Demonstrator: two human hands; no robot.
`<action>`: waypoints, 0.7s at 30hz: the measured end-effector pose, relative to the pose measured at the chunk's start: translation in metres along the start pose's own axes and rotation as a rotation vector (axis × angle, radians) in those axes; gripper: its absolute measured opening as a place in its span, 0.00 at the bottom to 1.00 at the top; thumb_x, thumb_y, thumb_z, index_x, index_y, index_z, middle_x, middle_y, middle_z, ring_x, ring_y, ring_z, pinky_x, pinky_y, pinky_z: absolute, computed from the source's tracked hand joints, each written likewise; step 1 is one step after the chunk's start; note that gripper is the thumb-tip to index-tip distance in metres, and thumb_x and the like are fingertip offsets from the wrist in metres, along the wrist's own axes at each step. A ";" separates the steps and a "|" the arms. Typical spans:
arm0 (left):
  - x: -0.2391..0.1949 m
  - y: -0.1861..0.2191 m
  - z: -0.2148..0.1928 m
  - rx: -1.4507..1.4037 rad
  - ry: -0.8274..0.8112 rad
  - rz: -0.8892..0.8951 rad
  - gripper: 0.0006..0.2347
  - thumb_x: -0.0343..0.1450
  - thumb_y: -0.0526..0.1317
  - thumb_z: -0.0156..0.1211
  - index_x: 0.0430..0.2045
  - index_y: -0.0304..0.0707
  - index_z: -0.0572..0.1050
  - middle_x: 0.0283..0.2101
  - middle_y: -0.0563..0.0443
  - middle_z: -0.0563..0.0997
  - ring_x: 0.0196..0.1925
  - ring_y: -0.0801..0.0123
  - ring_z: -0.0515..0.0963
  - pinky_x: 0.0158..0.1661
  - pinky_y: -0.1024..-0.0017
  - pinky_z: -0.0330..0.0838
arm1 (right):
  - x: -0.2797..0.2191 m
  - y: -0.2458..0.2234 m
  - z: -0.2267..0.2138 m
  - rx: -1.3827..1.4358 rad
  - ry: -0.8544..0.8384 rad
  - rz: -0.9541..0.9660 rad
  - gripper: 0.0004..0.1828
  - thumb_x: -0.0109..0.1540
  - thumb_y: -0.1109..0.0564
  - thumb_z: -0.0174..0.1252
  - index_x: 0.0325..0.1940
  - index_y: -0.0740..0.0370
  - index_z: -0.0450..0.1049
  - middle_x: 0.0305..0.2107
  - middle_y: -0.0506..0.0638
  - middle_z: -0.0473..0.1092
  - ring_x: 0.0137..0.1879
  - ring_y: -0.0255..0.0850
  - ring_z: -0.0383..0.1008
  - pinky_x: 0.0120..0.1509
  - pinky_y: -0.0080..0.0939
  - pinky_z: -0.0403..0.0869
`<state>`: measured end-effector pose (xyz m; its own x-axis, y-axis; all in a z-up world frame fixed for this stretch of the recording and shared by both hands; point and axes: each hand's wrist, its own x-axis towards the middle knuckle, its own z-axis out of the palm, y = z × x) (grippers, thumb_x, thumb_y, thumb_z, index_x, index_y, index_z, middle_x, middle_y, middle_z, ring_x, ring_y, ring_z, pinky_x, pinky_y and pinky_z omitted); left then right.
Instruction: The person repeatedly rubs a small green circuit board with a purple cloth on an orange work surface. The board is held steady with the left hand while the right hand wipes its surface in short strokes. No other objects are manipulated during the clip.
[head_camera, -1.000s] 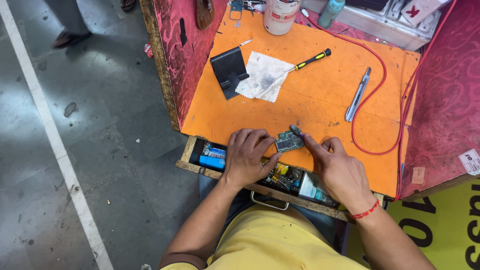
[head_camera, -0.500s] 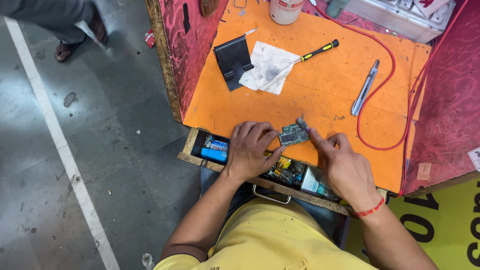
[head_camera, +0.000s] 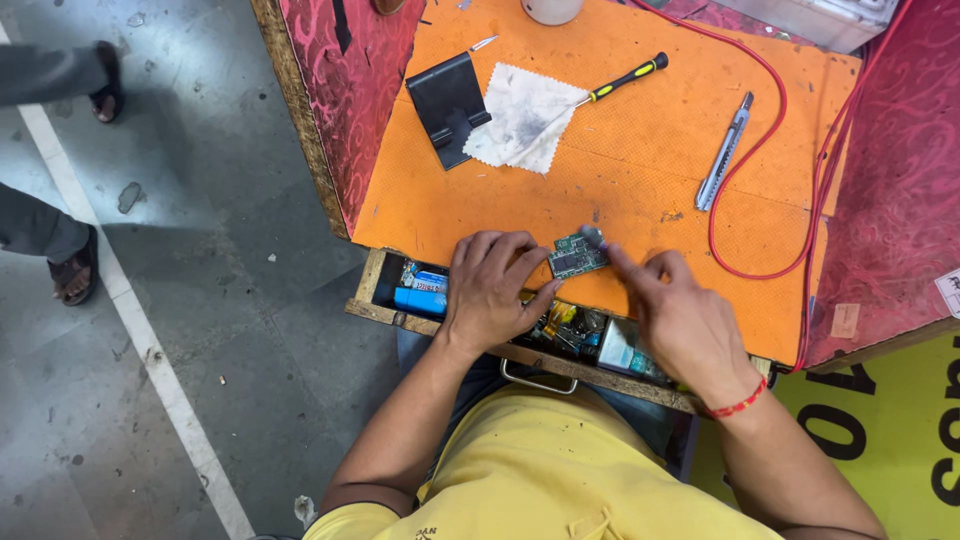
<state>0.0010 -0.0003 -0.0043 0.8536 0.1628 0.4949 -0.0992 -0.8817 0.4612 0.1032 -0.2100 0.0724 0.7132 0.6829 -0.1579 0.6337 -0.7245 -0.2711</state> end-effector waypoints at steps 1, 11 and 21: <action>0.001 -0.001 0.000 -0.004 0.008 0.001 0.15 0.68 0.49 0.69 0.43 0.43 0.79 0.46 0.54 0.77 0.51 0.60 0.74 0.52 0.58 0.65 | 0.002 -0.001 0.000 0.041 -0.014 -0.071 0.31 0.59 0.58 0.56 0.68 0.44 0.70 0.40 0.52 0.71 0.31 0.54 0.74 0.33 0.53 0.74; 0.002 0.000 0.000 0.004 0.016 -0.003 0.15 0.67 0.48 0.71 0.43 0.43 0.80 0.47 0.54 0.77 0.51 0.58 0.74 0.52 0.57 0.65 | 0.001 -0.004 -0.004 0.114 -0.046 -0.120 0.33 0.57 0.57 0.59 0.68 0.43 0.70 0.38 0.53 0.70 0.31 0.55 0.75 0.33 0.53 0.75; -0.003 0.000 0.004 -0.013 0.006 -0.002 0.15 0.68 0.47 0.72 0.44 0.43 0.80 0.48 0.55 0.77 0.51 0.59 0.74 0.51 0.57 0.65 | 0.000 -0.003 0.001 -0.017 0.072 -0.019 0.30 0.61 0.57 0.60 0.70 0.46 0.71 0.40 0.54 0.71 0.30 0.56 0.73 0.31 0.54 0.72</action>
<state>0.0009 -0.0024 -0.0088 0.8504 0.1674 0.4987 -0.1045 -0.8754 0.4720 0.1013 -0.2079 0.0727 0.7204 0.6885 -0.0838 0.6518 -0.7133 -0.2575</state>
